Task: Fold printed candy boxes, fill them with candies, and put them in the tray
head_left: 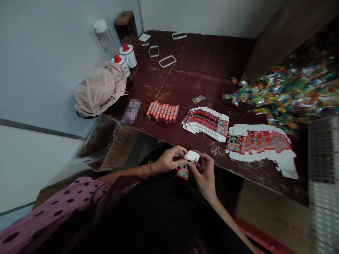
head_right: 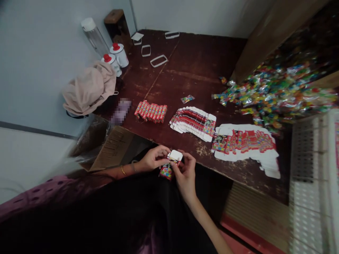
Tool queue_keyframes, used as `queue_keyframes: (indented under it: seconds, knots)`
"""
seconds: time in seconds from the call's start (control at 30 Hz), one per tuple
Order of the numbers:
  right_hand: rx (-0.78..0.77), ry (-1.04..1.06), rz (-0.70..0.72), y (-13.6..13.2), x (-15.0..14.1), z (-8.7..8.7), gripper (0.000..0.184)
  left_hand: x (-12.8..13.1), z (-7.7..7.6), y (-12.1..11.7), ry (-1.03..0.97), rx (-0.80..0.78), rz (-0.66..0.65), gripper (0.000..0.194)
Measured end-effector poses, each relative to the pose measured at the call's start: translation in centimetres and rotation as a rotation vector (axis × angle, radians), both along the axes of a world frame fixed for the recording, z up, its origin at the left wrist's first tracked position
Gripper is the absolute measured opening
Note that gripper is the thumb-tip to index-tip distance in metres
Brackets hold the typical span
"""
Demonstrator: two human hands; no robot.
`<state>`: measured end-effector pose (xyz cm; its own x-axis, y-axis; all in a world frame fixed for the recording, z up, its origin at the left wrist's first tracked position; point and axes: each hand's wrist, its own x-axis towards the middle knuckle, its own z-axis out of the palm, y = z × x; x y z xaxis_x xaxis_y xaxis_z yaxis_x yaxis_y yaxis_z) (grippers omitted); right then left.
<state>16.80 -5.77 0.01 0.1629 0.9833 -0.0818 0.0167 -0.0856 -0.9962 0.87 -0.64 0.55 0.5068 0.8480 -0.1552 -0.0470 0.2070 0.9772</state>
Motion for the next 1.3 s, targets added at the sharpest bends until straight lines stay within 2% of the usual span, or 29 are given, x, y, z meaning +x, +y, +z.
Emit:
queue_keyframes:
  seconds: [0.07, 0.2, 0.3, 0.37, 0.47, 0.57, 0.7, 0.83, 1.0, 1.13, 1.3]
  knots:
    - [-0.008, 0.04, -0.024, -0.5, -0.1, -0.3, 0.043, 0.2, -0.5, -0.2, -0.036, -0.069, -0.043, 0.043]
    - [-0.055, -0.017, 0.066, -1.0, 0.9, -0.1, 0.04, 0.4, -1.3, 0.0, -0.029, -0.121, -0.097, 0.047]
    - [-0.053, -0.178, 0.04, -1.5, 1.7, 0.1, 0.045, 0.3, -1.3, 0.1, 0.02, -0.083, -0.101, 0.045]
    - [-0.058, -0.197, 0.038, -1.7, 2.1, 0.2, 0.042, 0.3, -1.0, 0.1, 0.054, 0.001, -0.114, 0.043]
    - [-0.096, -0.088, 0.11, -1.7, 2.4, 0.4, 0.03, 0.3, -0.6, -0.1, 0.073, 0.113, -0.126, 0.041]
    - [-0.101, -0.039, 0.151, -1.5, 2.4, 0.9, 0.029, 0.6, -0.8, -0.3, 0.018, 0.087, -0.07, 0.044]
    - [-0.073, -0.128, 0.255, -1.4, 2.0, 2.0, 0.036, 0.8, -1.3, -0.4, -0.009, 0.051, -0.029, 0.046]
    - [-0.061, -0.3, 0.417, -0.7, 2.5, 2.6, 0.025, 0.5, -1.1, -0.4, -0.014, 0.058, -0.065, 0.046]
    - [0.075, -0.344, 0.279, 0.0, 3.5, 2.0, 0.02, 0.3, -0.7, -0.2, -0.072, -0.001, -0.054, 0.034]
    - [-0.014, -0.25, 0.174, -0.9, 3.6, 1.0, 0.028, 0.7, -0.7, -0.2, 0.027, -0.007, -0.034, 0.031]
    - [-0.142, -0.187, 0.279, -1.9, 4.2, 0.6, 0.017, 0.9, -0.9, -0.2, 0.13, -0.14, -0.119, 0.033]
